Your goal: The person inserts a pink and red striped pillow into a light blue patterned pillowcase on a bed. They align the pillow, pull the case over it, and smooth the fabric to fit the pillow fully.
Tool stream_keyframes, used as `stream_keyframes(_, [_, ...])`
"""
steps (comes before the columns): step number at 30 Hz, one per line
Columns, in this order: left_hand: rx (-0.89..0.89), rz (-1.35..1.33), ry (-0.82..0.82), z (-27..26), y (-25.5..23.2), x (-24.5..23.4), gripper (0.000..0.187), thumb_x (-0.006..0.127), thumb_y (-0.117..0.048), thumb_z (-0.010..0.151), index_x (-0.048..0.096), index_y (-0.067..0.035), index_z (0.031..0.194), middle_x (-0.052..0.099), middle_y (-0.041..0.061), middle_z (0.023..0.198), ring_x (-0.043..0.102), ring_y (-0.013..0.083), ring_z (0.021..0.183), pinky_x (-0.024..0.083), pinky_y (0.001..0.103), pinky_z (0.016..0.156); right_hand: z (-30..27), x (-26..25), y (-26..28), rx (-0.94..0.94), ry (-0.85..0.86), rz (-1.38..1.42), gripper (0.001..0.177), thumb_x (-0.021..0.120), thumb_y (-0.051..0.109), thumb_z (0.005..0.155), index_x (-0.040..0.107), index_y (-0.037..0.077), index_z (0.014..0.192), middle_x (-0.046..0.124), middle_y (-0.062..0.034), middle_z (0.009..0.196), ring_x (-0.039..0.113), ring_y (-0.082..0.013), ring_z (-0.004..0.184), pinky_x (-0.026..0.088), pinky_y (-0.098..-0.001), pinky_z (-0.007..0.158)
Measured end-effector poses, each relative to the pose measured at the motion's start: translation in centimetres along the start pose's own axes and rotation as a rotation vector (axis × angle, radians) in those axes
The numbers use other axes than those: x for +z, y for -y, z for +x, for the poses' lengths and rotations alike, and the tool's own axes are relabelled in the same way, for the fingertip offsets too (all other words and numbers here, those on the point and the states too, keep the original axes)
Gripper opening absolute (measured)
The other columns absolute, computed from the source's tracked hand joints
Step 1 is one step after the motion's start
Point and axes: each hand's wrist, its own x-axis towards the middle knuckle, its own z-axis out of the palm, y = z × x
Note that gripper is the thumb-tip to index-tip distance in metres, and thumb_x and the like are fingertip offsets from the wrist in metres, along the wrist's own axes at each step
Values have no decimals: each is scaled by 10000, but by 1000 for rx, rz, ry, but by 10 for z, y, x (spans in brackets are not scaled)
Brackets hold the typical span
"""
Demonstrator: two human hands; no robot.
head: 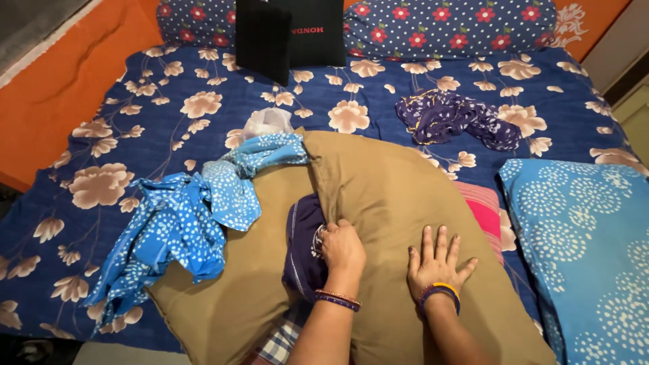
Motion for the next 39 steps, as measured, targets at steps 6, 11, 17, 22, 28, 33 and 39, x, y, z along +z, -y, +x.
stream_keyframes(6, [-29, -114, -14, -16, -5, -40, 230, 655, -205, 918, 648, -59, 1095, 692, 152, 1122, 646, 355, 1129, 520, 483, 957, 2, 2, 2, -10, -21, 13, 677, 296, 575, 974, 212, 331, 1599, 145, 4, 1690, 103, -278, 1547, 26, -724, 1135])
stream_keyframes(11, [-24, -140, -90, -31, -25, -58, 350, 718, -283, 912, 618, -112, 1201, 592, 105, 1363, 533, 338, 1333, 467, 441, 1104, 4, -1, 3, -1, 19, -5, 680, 283, 576, 978, 188, 327, 1604, 115, -1, 1697, 81, -288, 1551, 21, -723, 1135])
stream_keyframes(17, [122, 14, 189, -32, -38, -22, 892, 827, -277, 817, 335, -166, 1554, 128, 209, 1671, 125, 435, 1517, 219, 559, 1187, 14, -7, 13, -20, 89, -15, 710, 287, 580, 986, 140, 284, 1614, 54, -60, 1700, 23, -324, 1550, -5, -712, 1134])
stream_keyframes(22, [213, -66, -103, -18, -14, 25, 638, 749, -231, 869, 497, -168, 1452, 274, 205, 1603, 291, 436, 1440, 288, 597, 1099, 18, -25, 47, -288, 175, -28, 780, 378, 580, 961, 102, 271, 1622, 9, -98, 1701, -1, -304, 1552, -18, -655, 1171])
stream_keyframes(28, [19, -426, -450, -8, 4, -10, 407, 712, -298, 908, 606, -34, 1199, 528, 186, 1393, 548, 405, 1209, 457, 498, 978, 11, -37, 68, -416, 233, 53, 709, 397, 557, 979, 131, 374, 1611, 6, -32, 1708, 9, -285, 1568, -18, -650, 1202])
stream_keyframes(33, [16, -243, -311, 1, 6, -6, 339, 682, -272, 911, 648, -80, 1188, 614, 121, 1277, 578, 375, 1211, 459, 495, 1000, 18, -20, 94, -235, 217, 87, 678, 352, 563, 990, 114, 409, 1605, -10, 5, 1714, -10, -329, 1564, -23, -719, 1156])
stream_keyframes(39, [-43, -548, -553, 7, 14, -27, 393, 709, -354, 907, 650, -24, 1112, 555, 199, 1363, 609, 417, 1118, 495, 482, 922, 18, -14, 103, -179, 192, 51, 668, 323, 560, 995, 103, 406, 1606, -29, -46, 1708, -38, -404, 1543, -36, -757, 1113])
